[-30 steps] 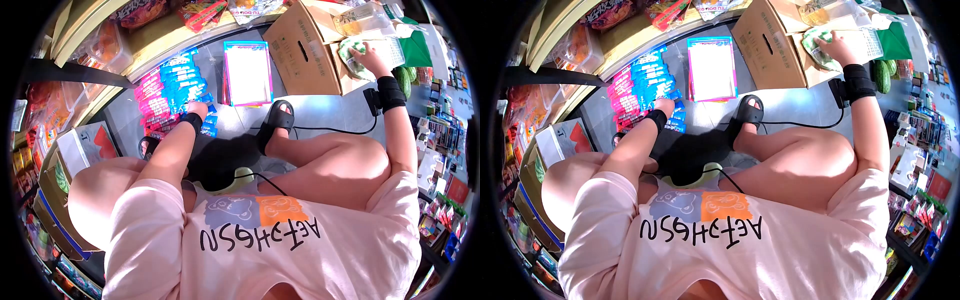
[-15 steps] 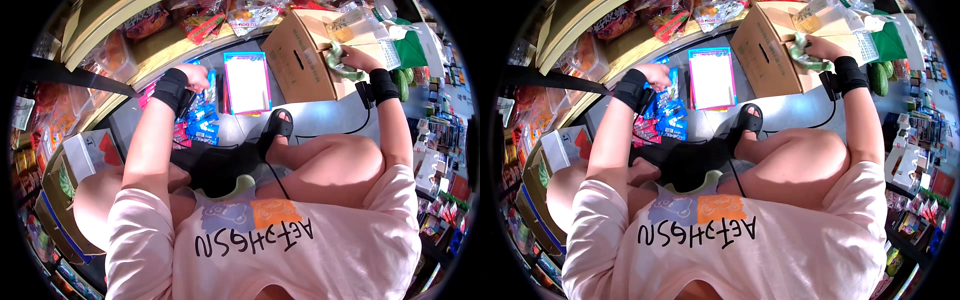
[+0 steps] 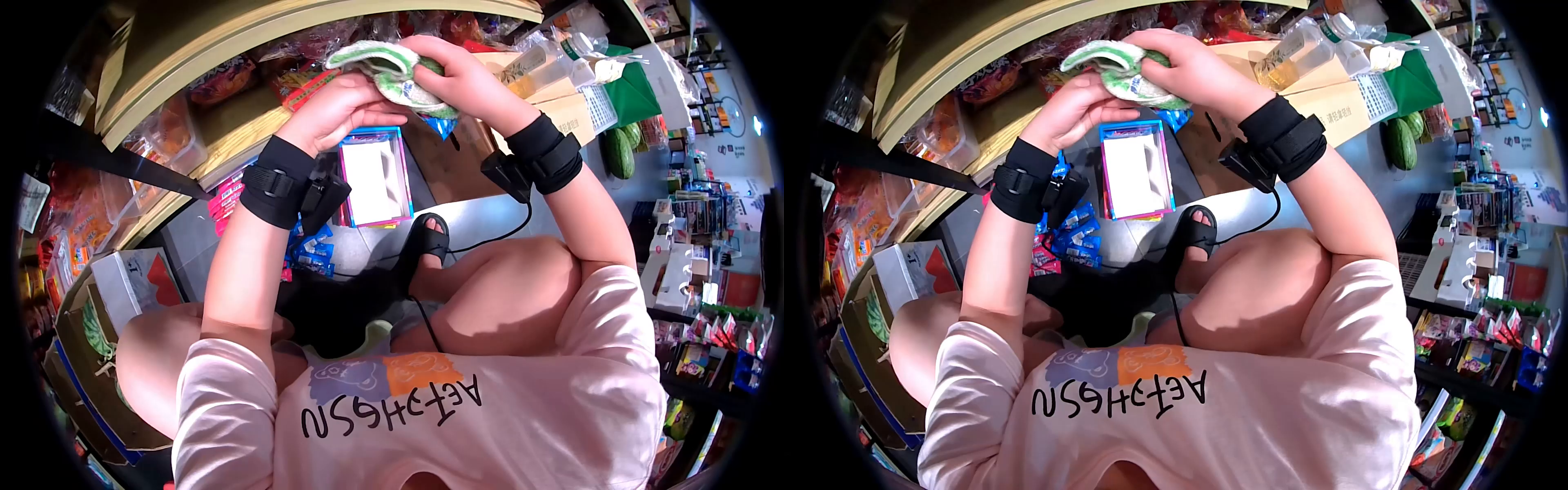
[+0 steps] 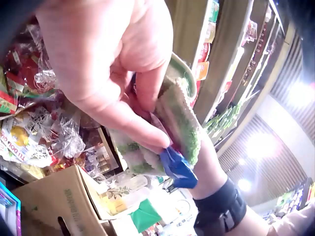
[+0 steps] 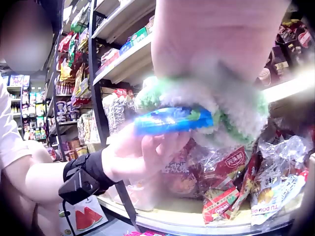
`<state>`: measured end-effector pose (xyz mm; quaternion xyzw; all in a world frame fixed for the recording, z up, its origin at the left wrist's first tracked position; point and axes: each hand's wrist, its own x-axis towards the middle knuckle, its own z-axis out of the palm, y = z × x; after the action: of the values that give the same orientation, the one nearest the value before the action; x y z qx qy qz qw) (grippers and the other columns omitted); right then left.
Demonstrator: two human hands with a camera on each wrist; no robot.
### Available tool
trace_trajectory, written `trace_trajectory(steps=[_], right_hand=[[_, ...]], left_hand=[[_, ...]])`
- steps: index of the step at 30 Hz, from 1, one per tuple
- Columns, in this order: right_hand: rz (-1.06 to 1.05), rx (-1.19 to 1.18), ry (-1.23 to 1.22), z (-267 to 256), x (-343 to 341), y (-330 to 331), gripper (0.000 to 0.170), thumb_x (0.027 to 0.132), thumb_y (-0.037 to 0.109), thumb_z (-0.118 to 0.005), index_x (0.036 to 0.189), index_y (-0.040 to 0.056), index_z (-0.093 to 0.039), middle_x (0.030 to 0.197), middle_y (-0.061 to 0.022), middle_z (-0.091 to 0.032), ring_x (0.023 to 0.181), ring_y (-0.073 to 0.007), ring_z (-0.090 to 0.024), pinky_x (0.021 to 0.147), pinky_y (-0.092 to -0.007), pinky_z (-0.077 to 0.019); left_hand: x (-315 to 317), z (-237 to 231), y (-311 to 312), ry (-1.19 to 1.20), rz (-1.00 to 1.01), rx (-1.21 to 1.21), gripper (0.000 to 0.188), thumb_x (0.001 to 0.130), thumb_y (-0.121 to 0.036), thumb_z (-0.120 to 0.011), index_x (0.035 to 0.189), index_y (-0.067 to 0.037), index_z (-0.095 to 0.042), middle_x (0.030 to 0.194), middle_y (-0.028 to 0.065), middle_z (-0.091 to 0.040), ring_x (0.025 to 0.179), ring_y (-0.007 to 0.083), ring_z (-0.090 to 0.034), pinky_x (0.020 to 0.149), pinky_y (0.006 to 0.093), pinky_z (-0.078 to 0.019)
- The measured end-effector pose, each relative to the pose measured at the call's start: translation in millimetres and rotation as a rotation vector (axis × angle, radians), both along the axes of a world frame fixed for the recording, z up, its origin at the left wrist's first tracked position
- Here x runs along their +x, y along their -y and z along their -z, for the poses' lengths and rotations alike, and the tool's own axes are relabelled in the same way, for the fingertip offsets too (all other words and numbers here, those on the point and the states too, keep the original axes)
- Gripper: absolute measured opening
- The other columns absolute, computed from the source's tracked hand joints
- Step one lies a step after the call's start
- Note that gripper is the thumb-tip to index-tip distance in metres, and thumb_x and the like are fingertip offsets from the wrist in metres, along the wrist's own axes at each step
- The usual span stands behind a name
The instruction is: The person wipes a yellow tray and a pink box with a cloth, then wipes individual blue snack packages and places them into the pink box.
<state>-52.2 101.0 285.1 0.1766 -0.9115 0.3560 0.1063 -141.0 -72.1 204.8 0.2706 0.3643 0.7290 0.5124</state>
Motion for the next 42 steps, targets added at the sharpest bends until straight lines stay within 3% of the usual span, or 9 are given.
trace_trajectory(steps=[5,6,13,17,21,23,31,35,42], right_hand=[[-0.116,0.159,0.011,-3,-6,-14,0.029,0.083,0.0,-0.052,0.112,-0.0001,-0.055,0.111,-0.0116,-0.057,0.107,-0.0251,-0.055,0.096,-0.033,-0.04],[-0.119,0.15,-0.066,0,-7,-15,0.025,0.081,0.002,-0.054,0.107,0.0015,-0.058,0.101,-0.0116,-0.06,0.096,-0.028,-0.058,0.089,-0.0336,-0.0441],[0.065,0.099,0.414,4,8,-33,0.026,0.084,0.009,-0.055,0.109,0.0042,-0.062,0.097,-0.0076,-0.065,0.088,-0.0179,-0.061,0.082,-0.0295,-0.0471],[0.375,-0.674,0.366,11,-2,-52,0.028,0.088,0.01,-0.05,0.114,0.0026,-0.058,0.101,-0.0058,-0.064,0.087,-0.0114,-0.061,0.078,-0.0254,-0.0499],[0.386,-0.922,0.343,11,-2,-27,0.03,0.09,0.01,-0.051,0.119,0.0036,-0.054,0.107,-0.0062,-0.062,0.09,-0.0122,-0.061,0.078,-0.0251,-0.0503],[0.327,-0.831,0.366,16,-4,-21,0.032,0.089,0.012,-0.054,0.12,0.0034,-0.054,0.108,-0.0053,-0.062,0.096,-0.0114,-0.059,0.083,-0.0246,-0.0476],[0.277,-0.706,0.559,22,6,-3,0.04,0.092,0.031,-0.059,0.121,0.0052,-0.052,0.106,-0.0038,-0.059,0.091,-0.0097,-0.057,0.076,-0.0257,-0.0483],[0.177,-0.771,0.647,24,3,-5,0.038,0.089,0.029,-0.063,0.116,0.0036,-0.054,0.101,-0.0055,-0.062,0.086,-0.0102,-0.06,0.074,-0.0257,-0.0488],[0.257,-0.54,0.65,30,2,-10,0.039,0.085,0.027,-0.069,0.112,0.0009,-0.058,0.096,-0.0057,-0.066,0.084,-0.0102,-0.062,0.074,-0.025,-0.0486]], left_hand=[[-16,11,1,0.185,-0.221,0.107,0.022,0.096,-0.009,-0.045,0.114,0.002,-0.05,0.111,0.0154,-0.06,0.099,0.0225,-0.063,0.088,0.032,-0.0536],[-25,22,1,0.196,-0.241,0.119,0.019,0.096,-0.009,-0.045,0.11,0.002,-0.051,0.109,0.0152,-0.06,0.097,0.0221,-0.064,0.087,0.0317,-0.0538],[-54,29,2,0.296,-0.336,0.206,0.018,0.095,-0.01,-0.045,0.107,0.003,-0.05,0.113,0.0197,-0.059,0.101,0.0227,-0.061,0.085,0.0318,-0.0546],[-45,29,-4,0.365,-0.287,0.21,0.018,0.092,-0.012,-0.054,0.103,0.002,-0.054,0.099,0.0109,-0.06,0.09,0.0187,-0.061,0.085,0.0323,-0.0528],[-4,16,-25,0.202,-0.319,0.126,0.024,0.091,-0.015,-0.058,0.109,-0.001,-0.052,0.105,0.0059,-0.055,0.098,0.0152,-0.057,0.093,0.0329,-0.0485],[9,11,-33,0.068,-0.26,0.115,0.025,0.095,-0.018,-0.053,0.114,-0.001,-0.051,0.113,0.0063,-0.054,0.102,0.0158,-0.056,0.098,0.0325,-0.0451],[21,-3,-37,-0.172,-0.408,-0.181,0.029,0.098,-0.029,-0.047,0.098,-0.002,-0.057,0.077,0.005,-0.06,0.057,0.0092,-0.056,0.051,0.0208,-0.0469],[23,6,-45,-0.102,-0.537,-0.049,0.028,0.095,-0.028,-0.053,0.095,0.0,-0.058,0.073,0.0017,-0.057,0.054,0.009,-0.057,0.046,0.021,-0.0473],[32,9,-58,0.139,-0.854,0.165,0.015,0.094,-0.018,-0.056,0.091,-0.004,-0.058,0.078,-0.0011,-0.06,0.065,0.0037,-0.053,0.059,0.0201,-0.0429]])
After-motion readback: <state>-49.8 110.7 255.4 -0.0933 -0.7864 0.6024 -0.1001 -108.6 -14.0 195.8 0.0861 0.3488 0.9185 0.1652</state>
